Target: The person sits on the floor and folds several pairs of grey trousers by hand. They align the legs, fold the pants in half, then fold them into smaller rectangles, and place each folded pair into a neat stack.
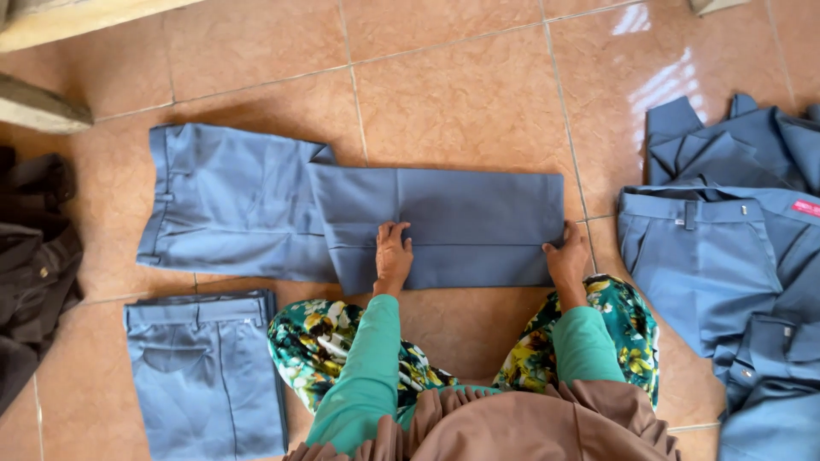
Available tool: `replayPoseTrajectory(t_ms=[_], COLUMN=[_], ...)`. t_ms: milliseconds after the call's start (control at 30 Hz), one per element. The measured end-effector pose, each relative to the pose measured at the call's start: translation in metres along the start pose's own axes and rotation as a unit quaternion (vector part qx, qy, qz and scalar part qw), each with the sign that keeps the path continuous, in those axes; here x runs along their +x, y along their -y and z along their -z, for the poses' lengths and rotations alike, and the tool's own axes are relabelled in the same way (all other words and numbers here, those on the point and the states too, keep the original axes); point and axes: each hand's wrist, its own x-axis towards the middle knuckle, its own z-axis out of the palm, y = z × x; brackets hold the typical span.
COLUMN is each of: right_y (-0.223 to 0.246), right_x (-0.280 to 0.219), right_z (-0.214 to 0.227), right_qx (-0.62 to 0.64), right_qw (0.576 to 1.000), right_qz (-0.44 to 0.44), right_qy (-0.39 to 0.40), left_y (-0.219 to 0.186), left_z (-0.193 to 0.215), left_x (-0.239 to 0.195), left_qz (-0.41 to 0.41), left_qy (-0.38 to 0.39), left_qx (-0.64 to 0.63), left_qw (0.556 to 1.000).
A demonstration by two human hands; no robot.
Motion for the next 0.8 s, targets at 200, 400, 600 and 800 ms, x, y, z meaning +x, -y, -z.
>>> replayPoseTrajectory(t_ms=[200,400,600,800], right_y=[-0.034,-0.066,0.09,0.116], right_x=[0.021,0.063,-0.036,-0.066], right_z=[-0.034,-0.055,0.101,0.197], right_qx=[-0.113,-0.003,0.406,0.582], right_qw=[0.991,0.996,0.902,0.807], right_qz=[-0.026,-0.089,-0.1,-0.026], right_qy=[-0.06,0.012,0.11,0.099], left_y=[0.007,0.015,-0.009,-0.11], left_z=[-0.007,-0.02,-0.055,-0.118], left_x=[-0.011,-0.019,-0.018,-0.029], left_qz=[0.03,0.084,0.097,-0.016], left_qy=[-0.016,0.002,0.006,0.077], left_qx=[0.002,-0.001,-0.015,-0.045], left_qw=[0.999,0.997,0.995,0.996])
